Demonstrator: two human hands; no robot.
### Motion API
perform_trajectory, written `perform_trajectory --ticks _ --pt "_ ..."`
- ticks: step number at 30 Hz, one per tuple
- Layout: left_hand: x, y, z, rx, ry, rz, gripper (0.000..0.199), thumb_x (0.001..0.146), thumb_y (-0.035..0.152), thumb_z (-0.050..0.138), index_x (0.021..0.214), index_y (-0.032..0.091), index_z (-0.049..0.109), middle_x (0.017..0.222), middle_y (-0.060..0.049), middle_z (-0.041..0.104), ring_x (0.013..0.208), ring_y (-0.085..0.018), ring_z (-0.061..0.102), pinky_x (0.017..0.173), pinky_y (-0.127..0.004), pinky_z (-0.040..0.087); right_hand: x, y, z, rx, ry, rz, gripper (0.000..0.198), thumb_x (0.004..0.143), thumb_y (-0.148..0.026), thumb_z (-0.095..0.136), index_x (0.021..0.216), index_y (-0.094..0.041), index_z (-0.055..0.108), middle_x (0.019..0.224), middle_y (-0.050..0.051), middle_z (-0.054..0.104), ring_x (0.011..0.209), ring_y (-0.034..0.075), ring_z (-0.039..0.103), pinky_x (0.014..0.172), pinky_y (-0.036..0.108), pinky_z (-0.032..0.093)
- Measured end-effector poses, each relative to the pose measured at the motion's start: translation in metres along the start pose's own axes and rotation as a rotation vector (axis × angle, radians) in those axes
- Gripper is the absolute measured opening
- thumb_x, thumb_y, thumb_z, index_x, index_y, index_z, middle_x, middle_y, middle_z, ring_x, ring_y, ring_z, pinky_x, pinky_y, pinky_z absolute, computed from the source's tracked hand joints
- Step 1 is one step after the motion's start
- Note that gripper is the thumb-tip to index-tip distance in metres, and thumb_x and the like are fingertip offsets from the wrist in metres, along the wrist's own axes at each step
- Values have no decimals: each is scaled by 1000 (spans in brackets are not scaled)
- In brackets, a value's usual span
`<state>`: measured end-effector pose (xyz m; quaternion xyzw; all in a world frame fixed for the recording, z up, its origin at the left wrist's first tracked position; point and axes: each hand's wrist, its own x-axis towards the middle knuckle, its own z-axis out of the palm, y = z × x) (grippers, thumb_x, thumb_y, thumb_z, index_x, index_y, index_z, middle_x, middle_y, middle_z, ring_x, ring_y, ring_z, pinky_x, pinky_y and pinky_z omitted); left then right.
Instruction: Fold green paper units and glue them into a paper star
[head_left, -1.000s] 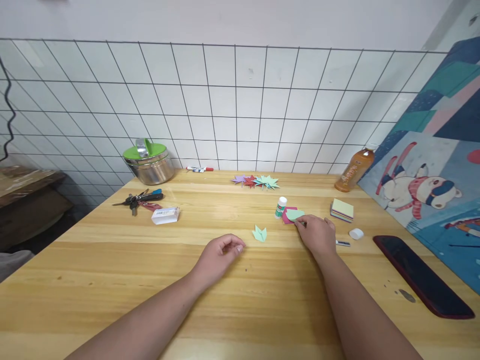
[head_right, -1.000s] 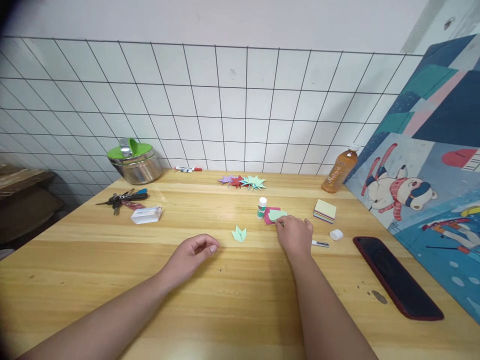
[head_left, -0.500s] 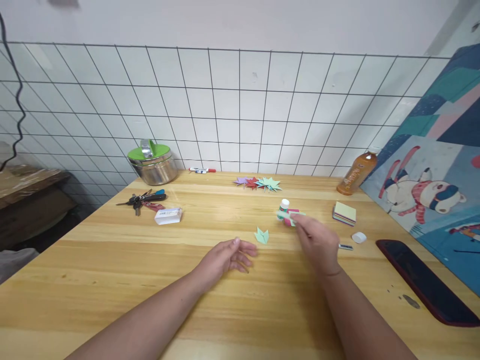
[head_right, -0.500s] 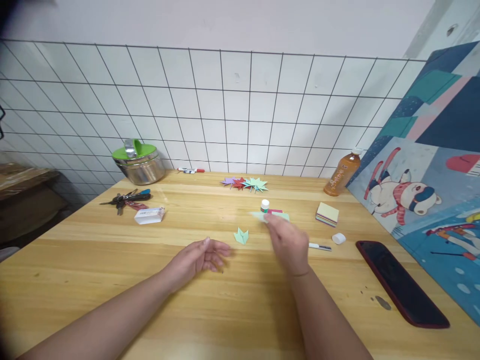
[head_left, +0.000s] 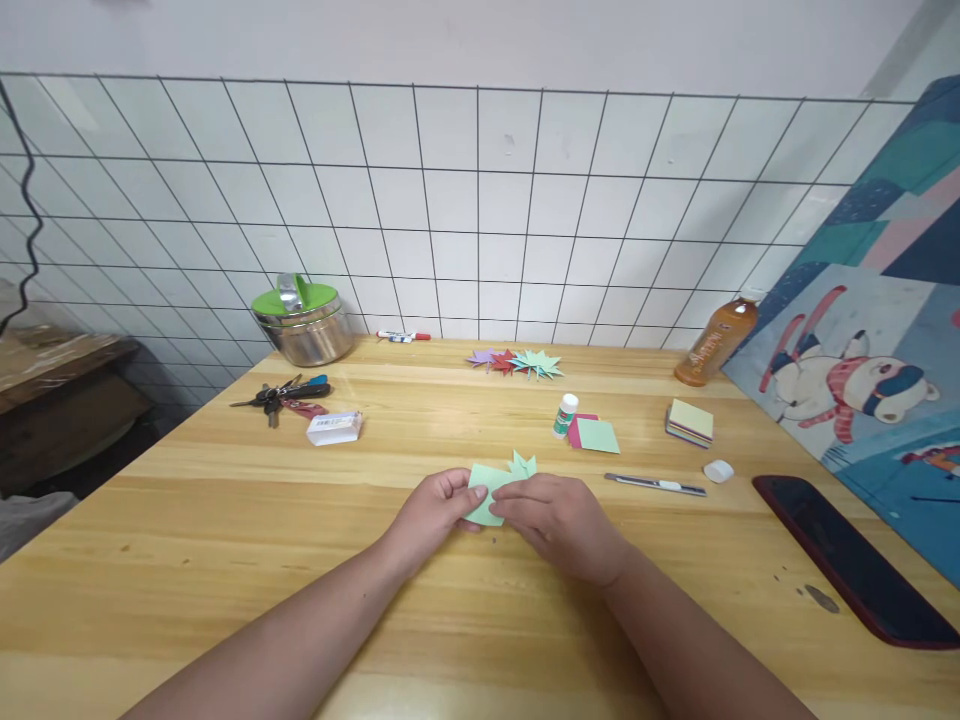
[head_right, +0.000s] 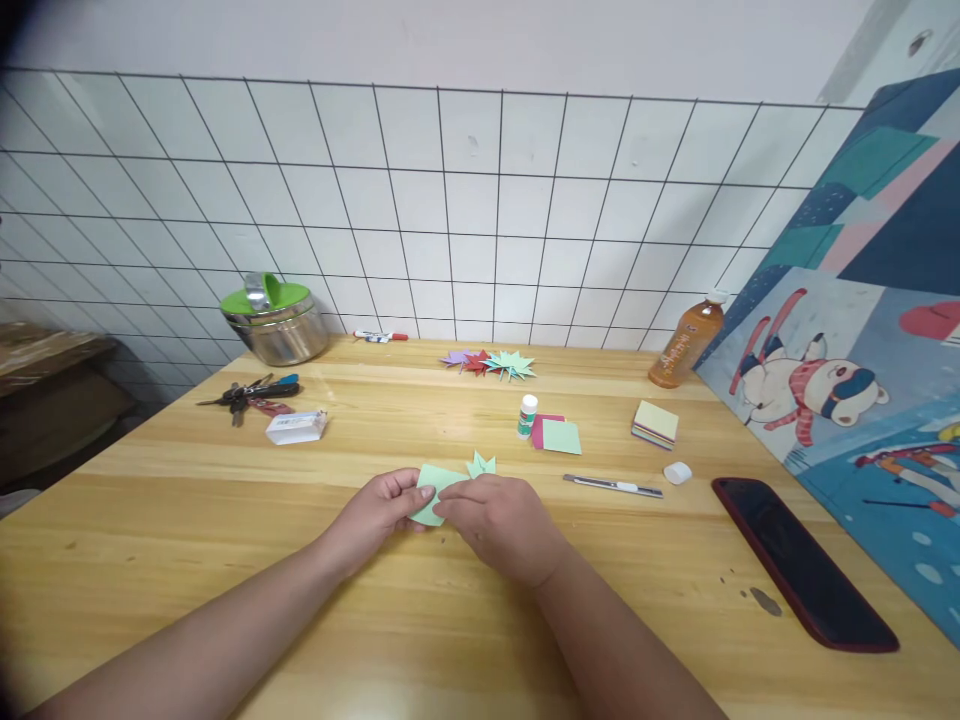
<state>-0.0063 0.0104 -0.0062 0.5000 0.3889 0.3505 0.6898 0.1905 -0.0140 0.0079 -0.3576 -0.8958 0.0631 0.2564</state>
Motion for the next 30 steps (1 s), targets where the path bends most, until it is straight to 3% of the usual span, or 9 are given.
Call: perform_trajectory --ticks 5,9,12,14,16,20,25,30 --pt "1 2 1 112 18 24 33 73 41 64 91 14 66 73 -4 67 66 -14 59 56 -21 45 3 5 4 38 101 84 22 78 -19 57 94 -30 67 117 1 59 92 17 57 80 32 44" --pt "1 0 2 189 -4 46 32 73 44 62 82 13 65 68 -3 66 62 -13 59 57 -22 45 6 8 11 277 194 237 10 73 -23 64 81 -25 68 123 5 54 108 21 51 89 34 41" --pt "0 -3 3 233 -18 77 35 78 46 56 83 12 65 72 -5 66 63 -14 59 60 -23 46 7 8 16 504 141 460 7 75 -27 61 76 -21 65 98 6 65 84 17 60 71 27 48" --pt "0 -4 3 230 -47 93 39 82 48 50 85 11 65 77 -7 66 66 -14 60 61 -24 46 8 8 19 568 111 575 11 75 -30 60 74 -20 64 76 2 65 63 13 57 57 23 45" --pt "0 -3 4 201 -71 83 38 81 47 53 91 11 64 79 -7 66 67 -14 61 62 -24 47 9 8 19 558 140 630 13 74 -32 61 73 -19 63 68 0 61 55 11 52 52 21 41" --pt "1 -2 2 95 -38 -18 35 72 39 67 94 12 63 79 -6 66 67 -13 60 65 -23 47 11 7 18 484 229 649 13 72 -32 62 72 -19 63 70 0 59 52 9 46 49 20 36" --pt "2 -3 -1 -121 -4 -88 28 73 37 67 86 12 63 82 -7 67 68 -11 60 64 -21 46 11 4 20 417 242 608 12 71 -30 63 70 -19 60 67 -1 57 51 9 44 49 20 35" --pt "2 -4 3 59 16 -5 30 70 37 69 86 12 65 77 -6 68 66 -12 60 62 -22 46 11 5 19 339 223 583 11 73 -28 61 68 -20 56 67 -2 57 57 11 48 54 20 37"
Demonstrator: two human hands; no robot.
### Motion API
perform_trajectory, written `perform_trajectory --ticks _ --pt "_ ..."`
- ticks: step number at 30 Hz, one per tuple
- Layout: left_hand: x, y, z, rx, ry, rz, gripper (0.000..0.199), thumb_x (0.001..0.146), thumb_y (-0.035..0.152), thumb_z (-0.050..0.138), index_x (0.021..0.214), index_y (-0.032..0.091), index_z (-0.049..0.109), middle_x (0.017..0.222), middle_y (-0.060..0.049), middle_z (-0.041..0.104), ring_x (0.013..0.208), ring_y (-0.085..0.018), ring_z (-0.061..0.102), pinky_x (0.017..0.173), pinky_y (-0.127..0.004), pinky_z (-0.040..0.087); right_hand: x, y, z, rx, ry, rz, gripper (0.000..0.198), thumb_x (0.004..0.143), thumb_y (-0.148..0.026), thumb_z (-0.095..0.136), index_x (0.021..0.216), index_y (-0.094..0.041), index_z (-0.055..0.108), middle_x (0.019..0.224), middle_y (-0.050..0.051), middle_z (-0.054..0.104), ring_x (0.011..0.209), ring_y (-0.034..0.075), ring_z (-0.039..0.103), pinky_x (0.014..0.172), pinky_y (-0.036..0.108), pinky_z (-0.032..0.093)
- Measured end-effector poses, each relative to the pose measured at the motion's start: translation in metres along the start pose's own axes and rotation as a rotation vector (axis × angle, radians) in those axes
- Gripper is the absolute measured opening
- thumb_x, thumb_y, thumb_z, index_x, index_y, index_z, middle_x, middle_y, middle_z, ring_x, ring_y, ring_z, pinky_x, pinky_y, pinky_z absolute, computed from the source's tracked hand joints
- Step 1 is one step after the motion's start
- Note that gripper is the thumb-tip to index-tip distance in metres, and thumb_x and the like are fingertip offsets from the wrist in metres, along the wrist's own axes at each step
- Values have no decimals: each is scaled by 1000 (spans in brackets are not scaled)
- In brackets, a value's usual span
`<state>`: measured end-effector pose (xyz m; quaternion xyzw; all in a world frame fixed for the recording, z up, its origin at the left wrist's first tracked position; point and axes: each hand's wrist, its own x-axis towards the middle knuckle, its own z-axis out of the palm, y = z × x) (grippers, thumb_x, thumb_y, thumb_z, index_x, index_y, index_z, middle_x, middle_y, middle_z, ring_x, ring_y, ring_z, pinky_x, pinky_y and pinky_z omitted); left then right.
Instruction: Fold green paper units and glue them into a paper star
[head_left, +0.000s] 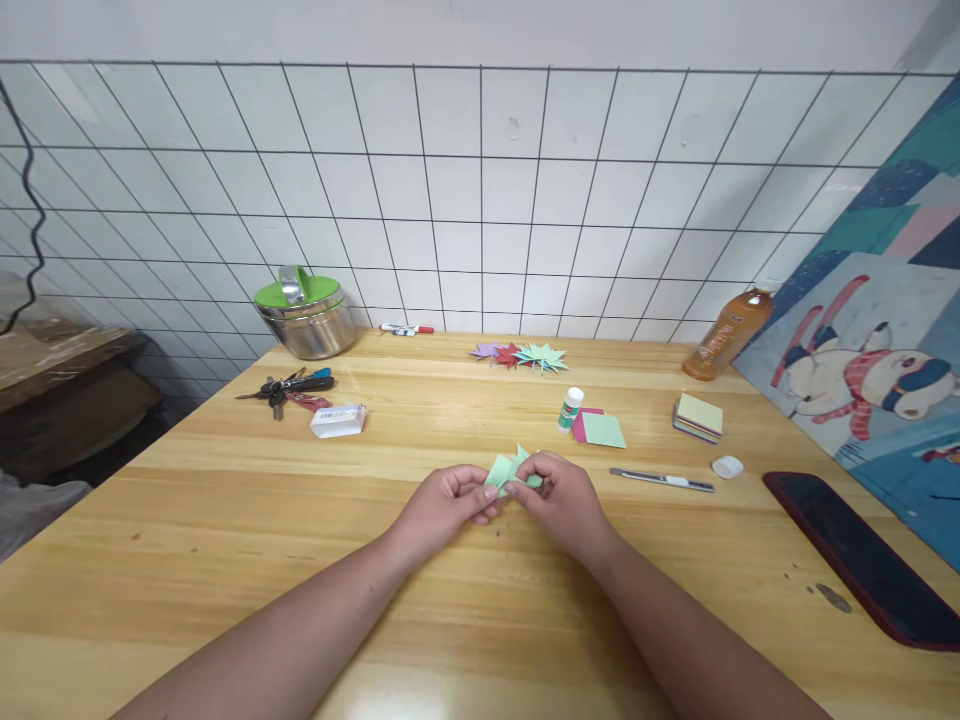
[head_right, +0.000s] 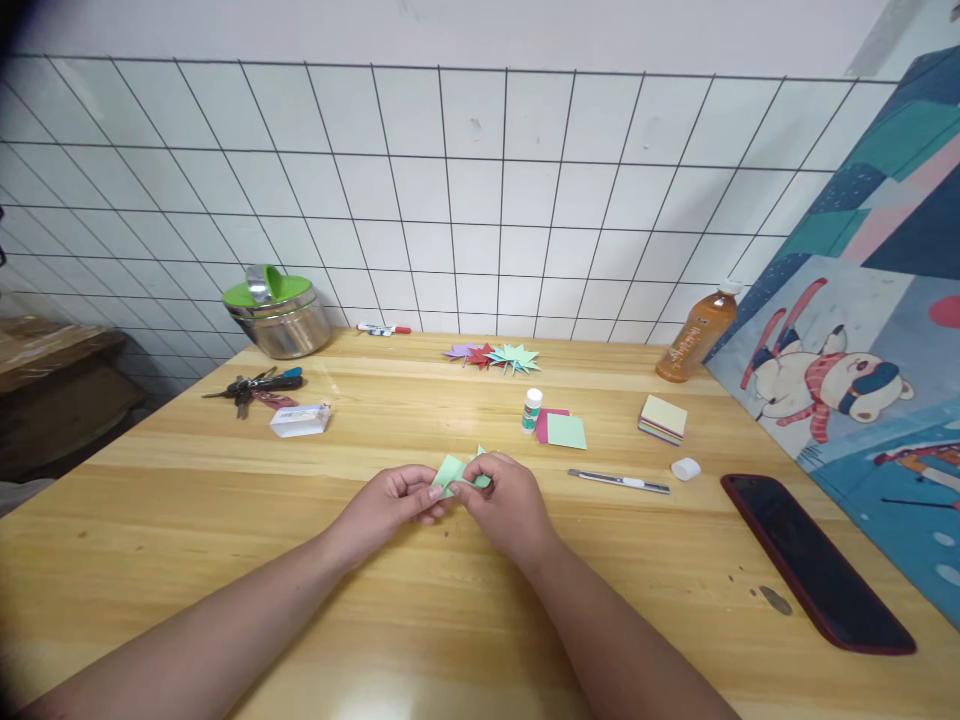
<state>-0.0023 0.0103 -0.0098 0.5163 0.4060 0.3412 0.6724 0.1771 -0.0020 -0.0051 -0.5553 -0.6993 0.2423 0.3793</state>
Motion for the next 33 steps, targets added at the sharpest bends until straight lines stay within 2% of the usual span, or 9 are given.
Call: perform_trajectory --ticks 4,7,11,15,18,21,26,33 --pt "-1 1 4 154 16 80 32 77 42 60 86 12 66 75 -6 67 67 -14 60 62 -24 47 0 0 0 -31 21 6 16 74 -31 59 65 -20 52 68 -1 57 65 13 51 59 22 39" --pt "-2 3 5 189 8 115 32 79 42 57 86 12 66 75 -6 67 67 -15 59 63 -25 47 0 0 1 2 16 24 16 74 -31 58 67 -20 50 67 -2 57 61 12 51 57 21 39" --pt "-3 1 4 223 -14 157 28 75 37 62 89 13 65 78 -5 67 68 -14 59 64 -25 46 0 -2 3 38 15 32 15 74 -32 58 69 -20 49 67 -3 57 57 11 50 55 20 39" --pt "-1 -4 4 263 9 153 22 75 34 62 85 14 65 71 -3 65 64 -13 58 62 -24 45 -1 -4 2 34 23 30 14 74 -31 58 68 -20 51 65 -3 56 57 11 49 54 21 38" --pt "0 -6 4 278 19 139 21 74 32 62 84 14 65 69 -2 65 62 -13 57 61 -23 45 -1 -3 3 83 27 52 12 73 -31 59 79 -21 56 66 -3 56 57 12 51 54 21 39" --pt "-1 -7 3 280 13 115 23 76 34 60 84 14 66 74 -5 67 63 -13 59 63 -25 47 -1 0 4 152 9 86 25 73 -31 60 96 -22 60 72 -2 59 62 13 55 58 23 43" --pt "-1 -5 3 305 22 98 26 77 37 58 83 14 67 74 -7 69 64 -14 60 64 -25 48 1 3 5 203 -50 128 13 74 -32 58 74 -19 62 71 0 63 66 14 56 61 23 43" --pt "-1 -5 3 324 10 91 28 78 39 57 85 14 67 76 -7 69 65 -15 61 64 -25 48 2 3 5 243 -65 154 17 73 -35 59 70 -18 60 67 -1 62 63 13 55 59 23 42"
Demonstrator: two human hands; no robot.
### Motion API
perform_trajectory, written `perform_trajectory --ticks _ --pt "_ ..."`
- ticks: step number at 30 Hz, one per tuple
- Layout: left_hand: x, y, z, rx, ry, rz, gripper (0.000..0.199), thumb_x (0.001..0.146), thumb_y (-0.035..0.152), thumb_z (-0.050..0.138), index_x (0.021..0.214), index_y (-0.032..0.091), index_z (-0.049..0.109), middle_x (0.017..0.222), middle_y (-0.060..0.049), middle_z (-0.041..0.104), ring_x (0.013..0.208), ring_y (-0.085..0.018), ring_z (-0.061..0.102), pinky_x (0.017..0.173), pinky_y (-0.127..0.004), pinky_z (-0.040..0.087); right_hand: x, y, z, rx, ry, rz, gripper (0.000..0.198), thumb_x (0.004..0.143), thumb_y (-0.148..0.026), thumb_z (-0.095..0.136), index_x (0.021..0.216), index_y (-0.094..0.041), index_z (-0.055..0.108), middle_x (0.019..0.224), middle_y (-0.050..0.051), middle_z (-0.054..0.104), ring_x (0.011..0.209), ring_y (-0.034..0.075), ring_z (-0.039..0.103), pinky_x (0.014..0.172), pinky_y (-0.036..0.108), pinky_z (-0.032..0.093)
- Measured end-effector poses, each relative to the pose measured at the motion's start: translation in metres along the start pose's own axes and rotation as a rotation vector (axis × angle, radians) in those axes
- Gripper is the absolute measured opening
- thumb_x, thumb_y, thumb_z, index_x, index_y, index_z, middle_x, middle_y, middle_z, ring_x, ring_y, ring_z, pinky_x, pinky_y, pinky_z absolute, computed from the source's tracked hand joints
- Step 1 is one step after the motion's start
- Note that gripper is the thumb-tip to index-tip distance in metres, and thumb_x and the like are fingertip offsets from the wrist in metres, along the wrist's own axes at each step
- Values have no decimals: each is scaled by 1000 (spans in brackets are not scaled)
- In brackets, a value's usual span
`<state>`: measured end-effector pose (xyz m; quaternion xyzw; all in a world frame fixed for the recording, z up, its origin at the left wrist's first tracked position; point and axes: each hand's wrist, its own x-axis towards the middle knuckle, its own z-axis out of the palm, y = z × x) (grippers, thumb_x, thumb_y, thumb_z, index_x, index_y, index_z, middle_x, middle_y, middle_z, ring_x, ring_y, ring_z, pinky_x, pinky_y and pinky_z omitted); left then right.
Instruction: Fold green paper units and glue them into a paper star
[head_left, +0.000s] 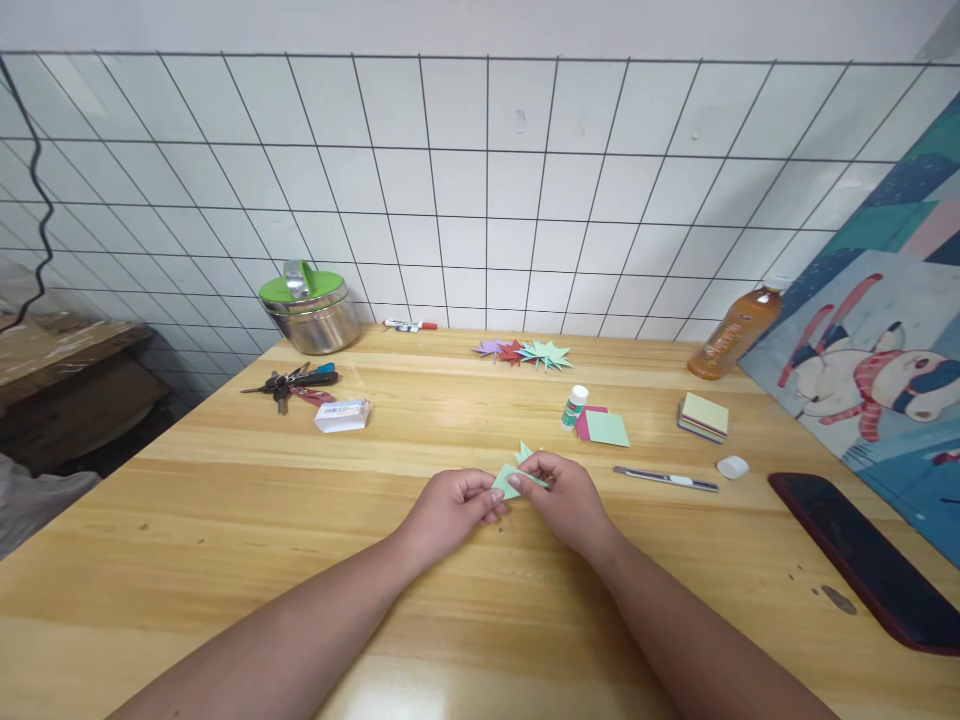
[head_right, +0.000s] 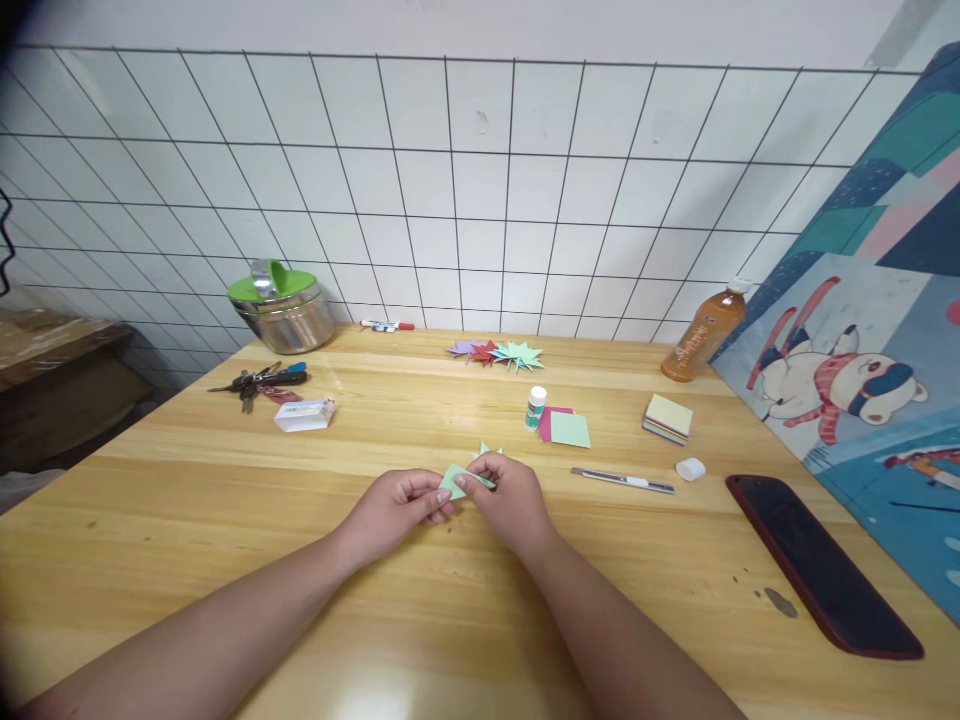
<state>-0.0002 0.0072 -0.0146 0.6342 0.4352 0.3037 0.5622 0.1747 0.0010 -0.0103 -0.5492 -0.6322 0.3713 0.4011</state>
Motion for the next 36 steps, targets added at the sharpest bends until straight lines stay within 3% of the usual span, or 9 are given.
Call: perform_trajectory --ticks 22,36 --pt "-1 2 0 47 -2 32 27 80 39 54 86 16 67 75 -5 69 67 -15 62 65 -25 48 0 0 -1 -13 10 5 18 74 -36 59 70 -19 62 67 0 62 62 14 54 57 23 42" --pt "-2 5 1 -48 -39 -43 26 73 40 62 77 15 64 67 -4 69 62 -16 63 63 -27 49 -1 -1 0 -30 8 7 17 74 -34 59 70 -19 63 66 0 63 61 14 56 57 23 42"
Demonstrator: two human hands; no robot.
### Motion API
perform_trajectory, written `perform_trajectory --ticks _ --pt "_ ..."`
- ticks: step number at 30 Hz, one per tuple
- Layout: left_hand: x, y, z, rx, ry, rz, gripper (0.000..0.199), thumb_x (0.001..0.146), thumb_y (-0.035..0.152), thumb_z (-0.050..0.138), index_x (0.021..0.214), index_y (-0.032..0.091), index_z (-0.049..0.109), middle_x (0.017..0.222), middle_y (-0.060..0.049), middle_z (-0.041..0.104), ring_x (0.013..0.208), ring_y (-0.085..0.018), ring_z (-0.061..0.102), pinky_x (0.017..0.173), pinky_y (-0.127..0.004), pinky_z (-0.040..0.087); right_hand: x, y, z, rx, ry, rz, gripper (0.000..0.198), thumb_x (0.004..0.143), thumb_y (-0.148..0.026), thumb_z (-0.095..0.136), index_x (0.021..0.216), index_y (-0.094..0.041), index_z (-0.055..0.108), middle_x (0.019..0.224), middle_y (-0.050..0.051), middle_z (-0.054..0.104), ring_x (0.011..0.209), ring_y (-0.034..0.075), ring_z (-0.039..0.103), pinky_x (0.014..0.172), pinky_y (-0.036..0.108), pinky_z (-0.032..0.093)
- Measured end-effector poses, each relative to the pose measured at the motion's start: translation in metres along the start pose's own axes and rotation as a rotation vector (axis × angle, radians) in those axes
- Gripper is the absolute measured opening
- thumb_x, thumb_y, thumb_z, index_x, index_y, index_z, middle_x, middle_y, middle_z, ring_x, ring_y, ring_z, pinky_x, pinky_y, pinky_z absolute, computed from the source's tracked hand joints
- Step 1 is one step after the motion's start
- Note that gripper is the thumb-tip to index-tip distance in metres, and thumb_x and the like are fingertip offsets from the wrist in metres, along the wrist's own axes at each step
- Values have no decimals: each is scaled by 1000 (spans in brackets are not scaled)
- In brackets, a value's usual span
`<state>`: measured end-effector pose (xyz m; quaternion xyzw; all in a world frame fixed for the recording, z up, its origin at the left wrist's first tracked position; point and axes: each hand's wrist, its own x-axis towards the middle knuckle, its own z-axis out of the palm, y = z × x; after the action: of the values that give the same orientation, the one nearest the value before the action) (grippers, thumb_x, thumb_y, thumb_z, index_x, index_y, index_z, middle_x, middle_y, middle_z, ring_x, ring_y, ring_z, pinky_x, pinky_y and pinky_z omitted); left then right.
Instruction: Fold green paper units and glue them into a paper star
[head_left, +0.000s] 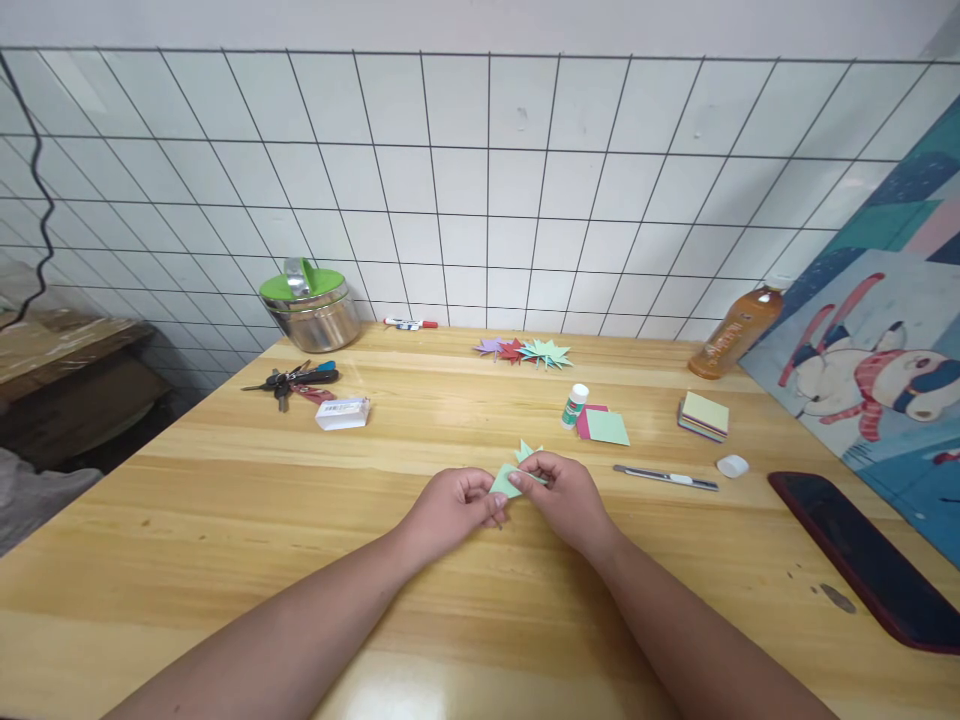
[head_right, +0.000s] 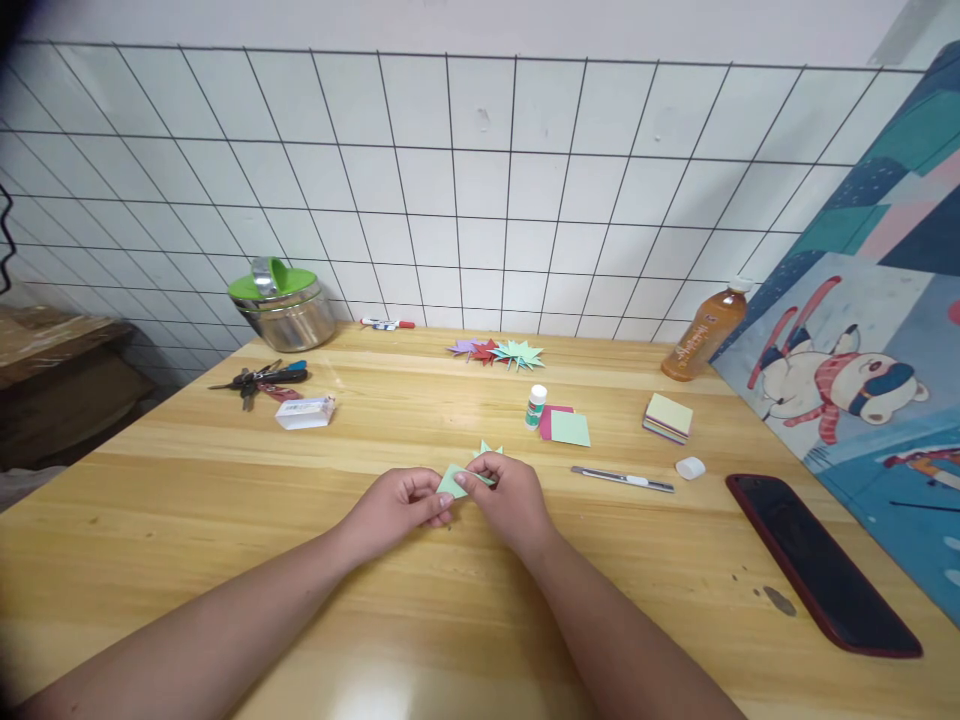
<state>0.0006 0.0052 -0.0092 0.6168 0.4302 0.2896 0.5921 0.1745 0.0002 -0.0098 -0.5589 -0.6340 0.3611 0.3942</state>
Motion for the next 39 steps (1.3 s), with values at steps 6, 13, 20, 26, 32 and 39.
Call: perform_trajectory --ticks 6,13,20,26,32,39 --pt "-1 0 0 5 -3 -33 26 73 41 62 73 15 64 64 -4 69 58 -14 62 58 -25 48 -1 1 1 -8 4 2 17 73 -35 59 70 -19 63 65 -1 63 61 13 55 56 23 42" --pt "1 1 -3 -98 62 -38 27 71 40 64 71 13 64 63 -4 67 53 -12 59 55 -23 46 -2 -5 3 158 -9 23 27 69 -33 64 91 -19 60 74 1 62 64 13 56 58 24 45" --pt "4 -1 -4 -150 98 -12 26 70 38 67 68 12 64 61 -3 65 51 -9 56 52 -21 45 -5 -8 10 379 -162 210 22 67 -34 65 79 -17 60 69 0 58 63 12 54 51 22 47" --pt "3 4 -3 -56 94 13 27 71 39 64 69 13 65 63 -4 67 52 -11 58 53 -22 45 -4 -11 5 433 -123 304 28 61 -38 71 73 -15 63 65 -1 57 62 11 52 55 24 47" --pt "5 9 -12 66 101 24 22 73 35 61 68 14 65 64 -4 68 54 -12 59 56 -22 46 -2 -10 -6 547 -55 330 30 56 -38 76 57 -14 58 58 -2 54 58 10 49 56 24 48" --pt "6 6 -16 23 115 -3 19 72 31 63 66 13 65 63 -4 68 53 -11 58 54 -21 45 3 0 -20 598 -29 356 29 56 -38 77 61 -13 63 56 -1 55 50 8 47 54 25 49"
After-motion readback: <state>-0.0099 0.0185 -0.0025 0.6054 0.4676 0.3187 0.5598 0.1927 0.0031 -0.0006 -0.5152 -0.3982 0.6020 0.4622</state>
